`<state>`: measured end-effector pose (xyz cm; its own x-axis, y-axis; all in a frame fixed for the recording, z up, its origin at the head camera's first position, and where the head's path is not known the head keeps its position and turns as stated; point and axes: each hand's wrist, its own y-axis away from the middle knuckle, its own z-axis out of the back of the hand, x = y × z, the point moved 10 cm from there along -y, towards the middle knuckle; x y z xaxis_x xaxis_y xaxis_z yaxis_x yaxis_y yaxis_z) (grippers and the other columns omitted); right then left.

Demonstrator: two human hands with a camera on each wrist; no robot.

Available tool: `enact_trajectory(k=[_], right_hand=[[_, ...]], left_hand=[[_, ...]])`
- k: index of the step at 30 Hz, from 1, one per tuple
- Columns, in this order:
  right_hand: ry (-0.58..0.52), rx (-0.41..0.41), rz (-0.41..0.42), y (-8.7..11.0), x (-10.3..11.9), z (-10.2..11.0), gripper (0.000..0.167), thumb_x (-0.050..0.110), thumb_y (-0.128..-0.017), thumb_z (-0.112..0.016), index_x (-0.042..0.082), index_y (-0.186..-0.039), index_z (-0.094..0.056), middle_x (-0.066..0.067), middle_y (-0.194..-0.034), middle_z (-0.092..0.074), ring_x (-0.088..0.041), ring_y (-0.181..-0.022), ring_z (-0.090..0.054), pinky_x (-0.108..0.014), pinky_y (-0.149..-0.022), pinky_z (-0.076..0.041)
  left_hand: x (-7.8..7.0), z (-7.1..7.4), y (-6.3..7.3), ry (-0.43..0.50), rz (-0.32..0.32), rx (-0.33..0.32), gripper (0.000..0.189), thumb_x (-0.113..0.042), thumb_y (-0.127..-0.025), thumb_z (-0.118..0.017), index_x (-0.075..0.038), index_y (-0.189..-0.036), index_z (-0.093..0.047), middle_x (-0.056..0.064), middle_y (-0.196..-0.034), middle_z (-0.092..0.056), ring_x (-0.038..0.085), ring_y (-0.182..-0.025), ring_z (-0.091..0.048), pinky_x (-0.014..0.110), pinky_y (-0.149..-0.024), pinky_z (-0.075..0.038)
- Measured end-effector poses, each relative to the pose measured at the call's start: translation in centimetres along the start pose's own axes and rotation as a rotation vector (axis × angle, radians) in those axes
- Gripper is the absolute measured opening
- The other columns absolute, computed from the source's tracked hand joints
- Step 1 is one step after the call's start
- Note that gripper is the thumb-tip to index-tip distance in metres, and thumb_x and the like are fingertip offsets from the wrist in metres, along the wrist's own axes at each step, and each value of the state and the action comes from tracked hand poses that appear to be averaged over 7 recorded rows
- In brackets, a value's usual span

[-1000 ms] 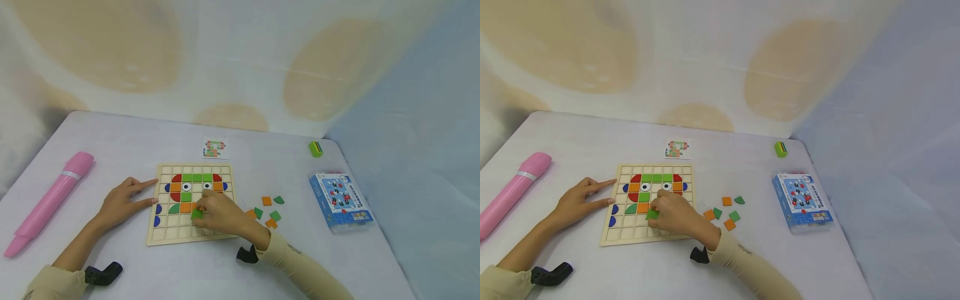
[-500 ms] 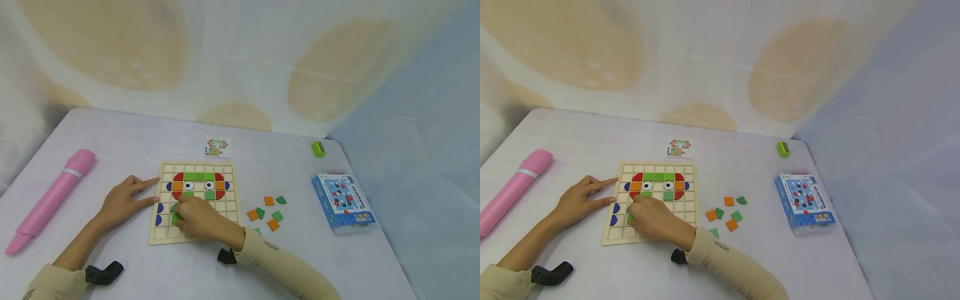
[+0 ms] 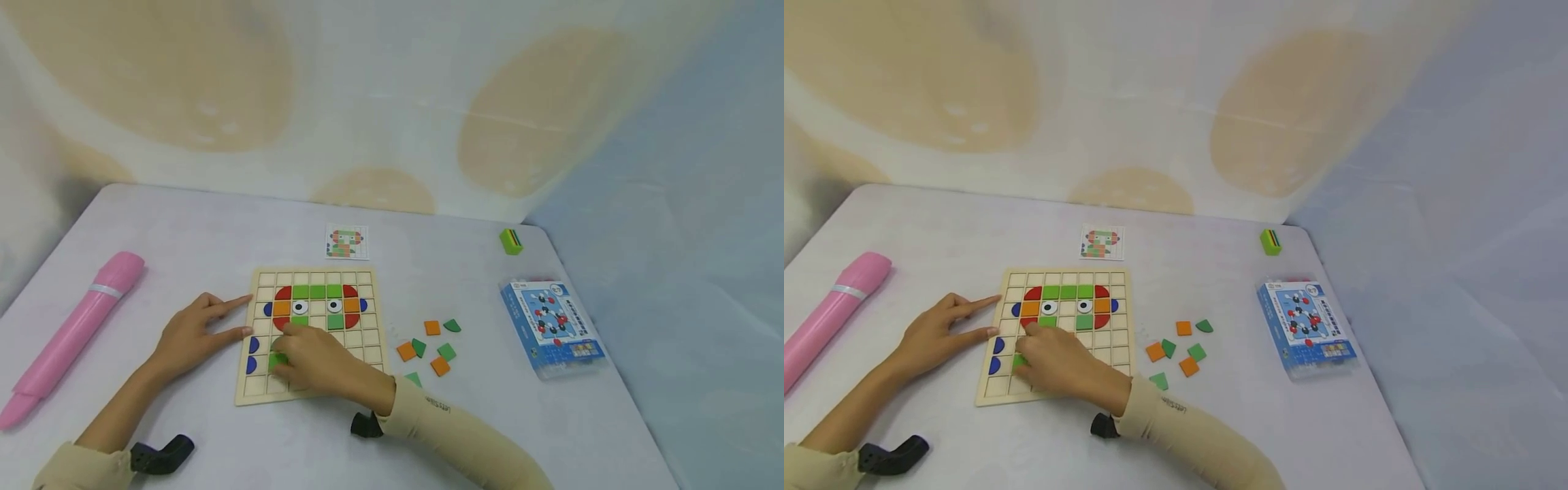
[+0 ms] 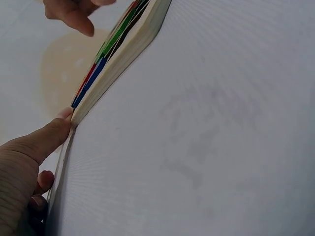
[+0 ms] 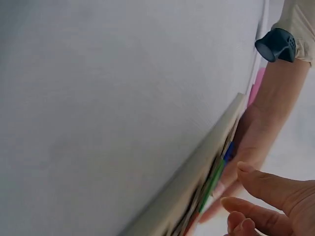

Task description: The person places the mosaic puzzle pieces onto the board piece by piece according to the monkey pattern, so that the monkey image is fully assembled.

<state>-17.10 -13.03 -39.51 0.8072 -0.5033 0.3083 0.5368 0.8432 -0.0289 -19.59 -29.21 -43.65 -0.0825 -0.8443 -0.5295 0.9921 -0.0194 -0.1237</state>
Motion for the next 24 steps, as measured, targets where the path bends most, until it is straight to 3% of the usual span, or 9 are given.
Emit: enact_trajectory(k=[4, 12, 18, 24], right_hand=[[-0.044, -0.040, -0.061, 2.0, -1.9, 1.6, 0.028, 0.028, -0.093, -0.071, 0.011, -0.115, -0.074, 0.003, -0.101, -0.063, -0.003, -0.081, -0.052, -0.010, -0.070, -0.042], [-0.147, -0.117, -0.199, 7.1, -9.7, 4.3, 0.023, 0.014, -0.091, -0.072, 0.002, -0.111, -0.073, -0.005, -0.098, -0.061, -0.014, -0.086, -0.059, -0.019, -0.072, -0.048], [-0.177, -0.139, -0.358, 10.9, -15.1, 4.7, 0.025, 0.008, -0.089, -0.073, -0.002, -0.113, -0.073, -0.003, -0.090, -0.057, -0.014, -0.080, -0.052, -0.021, -0.067, -0.046], [-0.199, -0.144, -0.402, 13.6, -17.4, 4.7, 0.029, 0.008, -0.086, -0.077, -0.002, -0.113, -0.072, -0.003, -0.086, -0.054, -0.013, -0.077, -0.049, -0.022, -0.064, -0.044]], left_hand=[[0.1, -0.3, -0.1, -0.009, 0.000, 0.009, 0.065, -0.049, -0.087, -0.072, -0.018, -0.141, -0.057, 0.006, -0.099, -0.050, 0.019, -0.079, -0.043, 0.031, -0.063, -0.029], [0.6, -0.5, -0.1, -0.019, 0.021, 0.024, 0.067, -0.052, -0.087, -0.071, -0.018, -0.143, -0.055, 0.007, -0.101, -0.050, 0.019, -0.081, -0.042, 0.032, -0.064, -0.028], [0.6, -0.3, 0.0, -0.020, 0.016, 0.015, 0.066, -0.050, -0.087, -0.072, -0.018, -0.142, -0.056, 0.007, -0.100, -0.050, 0.020, -0.080, -0.042, 0.031, -0.063, -0.028], [0.4, -0.3, -0.1, -0.021, 0.004, 0.003, 0.066, -0.048, -0.086, -0.073, -0.017, -0.141, -0.057, 0.007, -0.099, -0.050, 0.019, -0.079, -0.041, 0.030, -0.062, -0.028]])
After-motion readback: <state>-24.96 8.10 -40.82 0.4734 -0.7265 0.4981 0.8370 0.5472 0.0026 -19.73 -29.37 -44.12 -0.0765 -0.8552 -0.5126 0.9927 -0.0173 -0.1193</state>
